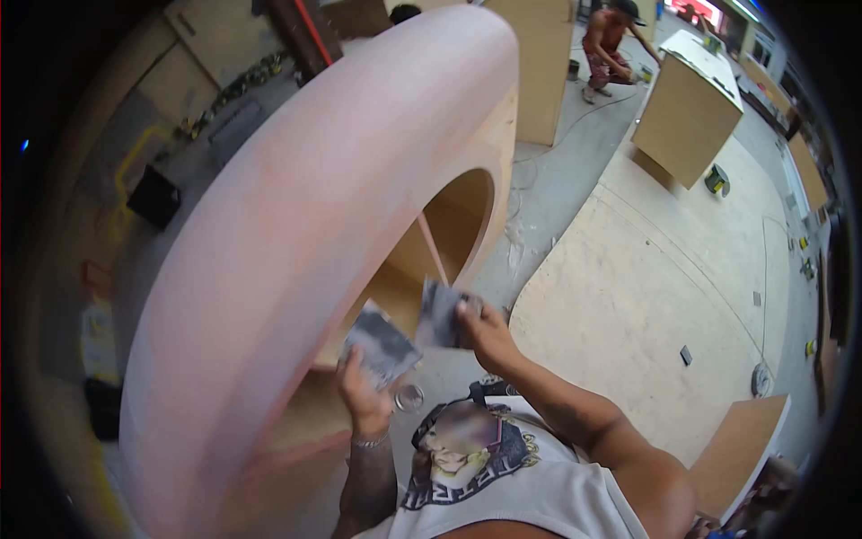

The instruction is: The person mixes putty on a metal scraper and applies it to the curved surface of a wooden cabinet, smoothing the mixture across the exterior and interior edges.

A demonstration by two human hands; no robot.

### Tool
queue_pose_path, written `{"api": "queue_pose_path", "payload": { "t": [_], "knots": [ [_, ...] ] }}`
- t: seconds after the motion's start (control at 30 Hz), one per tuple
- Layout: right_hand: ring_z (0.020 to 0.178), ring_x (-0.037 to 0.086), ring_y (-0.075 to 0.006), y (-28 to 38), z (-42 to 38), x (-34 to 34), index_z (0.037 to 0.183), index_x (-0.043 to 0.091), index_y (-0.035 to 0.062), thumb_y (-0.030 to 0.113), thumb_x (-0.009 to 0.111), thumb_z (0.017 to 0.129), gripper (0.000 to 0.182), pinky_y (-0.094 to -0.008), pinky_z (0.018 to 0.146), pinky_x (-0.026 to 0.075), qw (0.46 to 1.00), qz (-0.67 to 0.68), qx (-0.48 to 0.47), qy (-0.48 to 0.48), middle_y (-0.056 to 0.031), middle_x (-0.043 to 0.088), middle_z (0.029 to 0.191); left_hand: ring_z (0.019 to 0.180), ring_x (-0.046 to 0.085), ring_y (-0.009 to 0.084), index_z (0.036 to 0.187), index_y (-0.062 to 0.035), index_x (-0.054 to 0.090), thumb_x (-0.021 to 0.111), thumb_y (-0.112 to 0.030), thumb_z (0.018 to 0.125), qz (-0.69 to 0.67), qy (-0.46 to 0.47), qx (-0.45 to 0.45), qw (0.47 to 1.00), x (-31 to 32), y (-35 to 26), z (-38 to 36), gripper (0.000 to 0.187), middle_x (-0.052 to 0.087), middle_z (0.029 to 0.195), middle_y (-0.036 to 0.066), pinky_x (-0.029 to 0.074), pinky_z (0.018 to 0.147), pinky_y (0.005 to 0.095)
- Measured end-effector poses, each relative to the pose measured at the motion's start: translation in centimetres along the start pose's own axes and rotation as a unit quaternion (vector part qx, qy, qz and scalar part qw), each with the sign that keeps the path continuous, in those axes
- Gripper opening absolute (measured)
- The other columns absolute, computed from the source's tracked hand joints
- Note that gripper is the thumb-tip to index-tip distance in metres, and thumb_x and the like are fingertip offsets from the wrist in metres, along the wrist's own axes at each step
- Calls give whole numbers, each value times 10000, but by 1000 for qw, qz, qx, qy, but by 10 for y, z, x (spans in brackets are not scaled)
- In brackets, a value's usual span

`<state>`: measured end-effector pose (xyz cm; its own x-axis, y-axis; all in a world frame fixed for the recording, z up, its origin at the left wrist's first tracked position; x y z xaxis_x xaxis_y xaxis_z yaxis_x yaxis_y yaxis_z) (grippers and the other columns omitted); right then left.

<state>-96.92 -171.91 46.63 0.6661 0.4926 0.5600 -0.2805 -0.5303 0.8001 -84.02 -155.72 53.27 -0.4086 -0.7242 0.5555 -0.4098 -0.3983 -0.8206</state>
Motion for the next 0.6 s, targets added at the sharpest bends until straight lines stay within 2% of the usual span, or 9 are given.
{"api": "queue_pose_path", "payload": {
  "t": [0.1,0.2,0.3,0.33,0.4,0.43,0.53,0.57,0.6],
  "knots": [
    [719,430,-37,24,-10,40,1180,568,67,294,499,1022,286,-202,632,389,991,20,-126,-33,73,501,852,1024,590,188,1178,23,578,532,-92,927,43,-26,5,999,-16,21,-4,280,618,1124,87,456,923,340],
    [726,464,-65,25,-36,60,1193,561,35,267,479,1025,298,-231,656,414,973,-176,-144,44,26,534,820,1004,606,190,1180,26,573,539,-112,938,77,-48,27,996,-25,19,-6,280,626,1118,91,481,892,327],
    [765,500,-50,25,-60,48,1189,557,17,273,485,1024,312,-232,684,421,934,-321,-73,142,23,560,827,1004,602,181,1165,23,578,543,-129,945,102,-82,37,991,-38,11,-3,269,627,1098,87,476,896,329],
    [664,517,-116,32,-66,42,1149,570,-8,231,486,1014,287,-293,639,457,910,-374,-70,161,-58,558,708,1012,590,173,1152,24,583,552,-131,943,93,-100,43,990,-36,9,-1,262,626,1087,79,463,905,325],
    [633,514,-93,28,-67,12,1082,594,2,243,533,999,261,-263,601,442,913,-365,-63,172,-11,586,721,1004,602,189,1151,11,584,553,-168,947,53,-119,45,990,-25,6,3,273,630,1078,79,471,902,342],
    [639,523,-81,30,-64,-4,1060,602,10,244,552,992,248,-248,600,440,922,-355,-33,149,-4,602,742,998,609,195,1155,1,584,552,-176,947,12,-119,20,993,-24,15,9,276,632,1081,78,478,899,350],
    [624,544,-75,40,-23,-32,995,611,75,288,580,979,216,-249,581,457,996,-66,38,-35,19,585,741,1000,632,215,1159,-46,594,542,-177,942,-64,-92,-68,991,-2,39,16,259,645,1106,63,497,902,378],
    [528,499,-84,44,-10,-37,954,601,110,347,577,972,239,-230,454,401,989,56,86,-110,17,568,711,1009,633,216,1162,-49,594,538,-168,941,-85,-71,-117,987,15,53,11,257,645,1114,63,497,906,379],
    [476,458,-77,49,6,-42,934,592,104,394,573,963,292,-219,395,347,980,146,116,-67,16,542,663,1019,633,216,1164,-53,594,535,-159,940,-105,-51,-166,979,32,68,5,255,646,1122,63,497,909,381]
  ]
}}
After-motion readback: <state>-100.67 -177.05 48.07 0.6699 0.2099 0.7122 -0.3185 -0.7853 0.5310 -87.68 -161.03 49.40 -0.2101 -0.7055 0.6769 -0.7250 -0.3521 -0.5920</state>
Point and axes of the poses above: each hand's wrist, its own z-axis towards the middle knuckle, its own x-axis out of the palm, y = z × x, the point moved 5 cm from there along z, towards the middle knuckle
